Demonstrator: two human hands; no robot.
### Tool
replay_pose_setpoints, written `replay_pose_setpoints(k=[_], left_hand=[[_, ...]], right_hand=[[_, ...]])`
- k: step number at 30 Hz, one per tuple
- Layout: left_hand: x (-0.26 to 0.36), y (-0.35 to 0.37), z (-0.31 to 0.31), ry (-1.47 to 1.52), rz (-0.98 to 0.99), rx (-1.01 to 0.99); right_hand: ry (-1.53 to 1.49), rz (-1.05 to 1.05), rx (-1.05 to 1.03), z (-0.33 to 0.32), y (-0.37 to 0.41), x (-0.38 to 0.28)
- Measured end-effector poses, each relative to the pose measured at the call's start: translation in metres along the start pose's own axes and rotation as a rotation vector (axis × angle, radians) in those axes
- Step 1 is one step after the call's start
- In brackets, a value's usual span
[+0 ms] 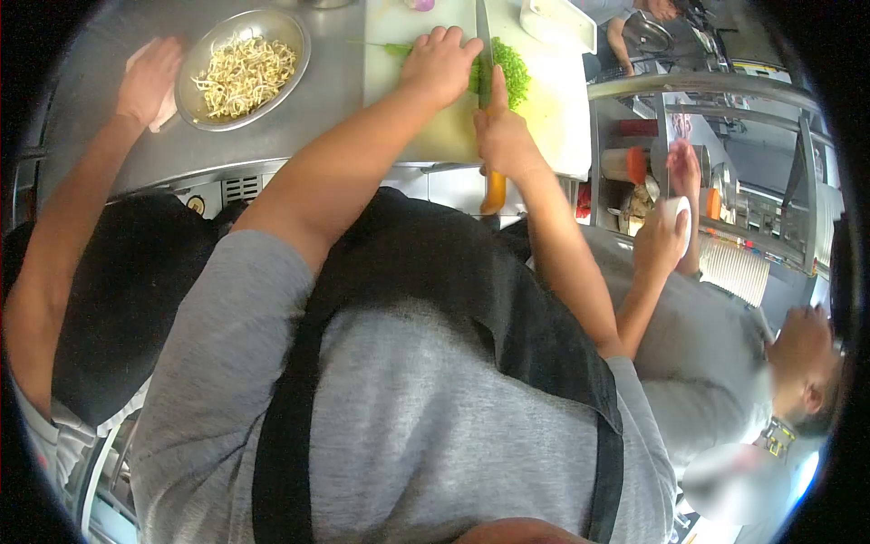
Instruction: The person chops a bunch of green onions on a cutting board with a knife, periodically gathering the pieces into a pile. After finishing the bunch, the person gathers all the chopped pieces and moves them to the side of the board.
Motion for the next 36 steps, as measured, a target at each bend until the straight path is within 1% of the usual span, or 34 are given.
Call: replay_pose_setpoints(k=[1,3,4,6,7,10,12,13,15,18,20,22,23,25,26,27,28,29,30,31,32,33,34,35,36], left_hand=[[0.000,0.000,-0.001,0.003,0.000,0.000],[0.000,0.001,0.003,0.007,-0.002,0.006],[-0.002,-0.002,0.002,0.007,-0.003,0.019],[-0.001,-0.002,0.000,0.014,-0.001,0.026],[0.000,-0.001,0.000,0.019,-0.001,0.026],[-0.003,0.000,0.001,0.077,0.044,0.103],[-0.005,-0.001,0.000,0.063,0.035,0.101],[-0.004,0.001,0.002,0.060,0.043,0.106],[-0.004,-0.002,0.000,0.061,0.049,0.126],[-0.005,0.001,-0.004,0.058,0.026,0.142],[-0.005,0.001,-0.006,0.029,-0.009,0.143],[-0.005,0.001,-0.010,0.015,-0.048,0.162],[-0.005,0.001,-0.011,0.010,-0.067,0.162],[-0.009,0.000,-0.007,0.035,-0.092,0.190],[-0.007,-0.002,-0.011,0.027,-0.082,0.172],[-0.002,-0.001,-0.015,0.016,-0.078,0.153],[0.002,0.000,-0.020,0.000,-0.080,0.137],[0.010,0.002,-0.030,-0.030,-0.040,0.205],[0.018,0.005,-0.039,-0.067,-0.004,0.273],[0.027,0.012,-0.054,-0.012,0.085,0.369],[0.034,0.025,-0.069,0.033,0.174,0.464],[0.037,0.039,-0.077,0.039,0.229,0.454],[0.041,0.056,-0.085,0.042,0.278,0.444],[0.047,0.075,-0.092,0.041,0.324,0.432],[0.048,0.100,-0.092,0.024,0.251,0.389]], right_hand=[[0.019,-0.046,-0.015,0.011,-0.012,0.012],[-0.108,-0.003,-0.096,-0.001,-0.012,0.013],[-0.245,0.073,-0.156,-0.021,-0.008,0.015],[-0.368,0.137,-0.227,-0.037,0.003,0.006],[-0.355,0.128,-0.238,-0.035,0.006,0.004],[-0.139,0.069,-0.068,0.000,-0.004,0.008],[-0.133,0.098,0.025,0.005,-0.012,0.007],[-0.194,0.131,-0.033,0.008,-0.011,0.013],[-0.309,0.172,-0.127,-0.007,-0.014,0.013],[-0.395,0.183,-0.091,-0.007,-0.007,0.019],[-0.375,0.101,-0.015,0.009,-0.014,0.034],[-0.438,0.098,0.024,0.009,-0.007,0.036],[-0.497,0.146,-0.019,-0.001,0.001,0.026],[-0.502,0.145,-0.059,-0.002,0.003,0.029],[-0.506,0.136,-0.082,-0.003,0.002,0.030],[-0.605,0.136,-0.076,-0.003,0.004,0.032],[-0.617,0.101,-0.057,-0.001,0.002,0.038],[-0.627,0.057,-0.043,0.006,-0.002,0.046],[-0.710,-0.027,-0.041,0.015,-0.007,0.053],[-0.802,-0.056,-0.077,0.010,-0.002,0.046],[-0.924,-0.234,-0.040,0.030,-0.015,0.059],[-0.957,-0.161,-0.086,0.019,-0.003,0.050],[-1.012,-0.246,-0.108,0.013,0.006,0.045],[-0.982,-0.244,-0.052,0.012,0.009,0.045],[-1.056,-0.304,-0.084,0.017,0.008,0.047]])
Point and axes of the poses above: each hand's wrist, its own y-axis away from the middle knuckle, its own z-axis out of the palm, x = y × z, the point moved 7 cm from there along -y, towards the middle knuckle, and after that the axes turned 13 degrees about y, right-handed, at the moved point
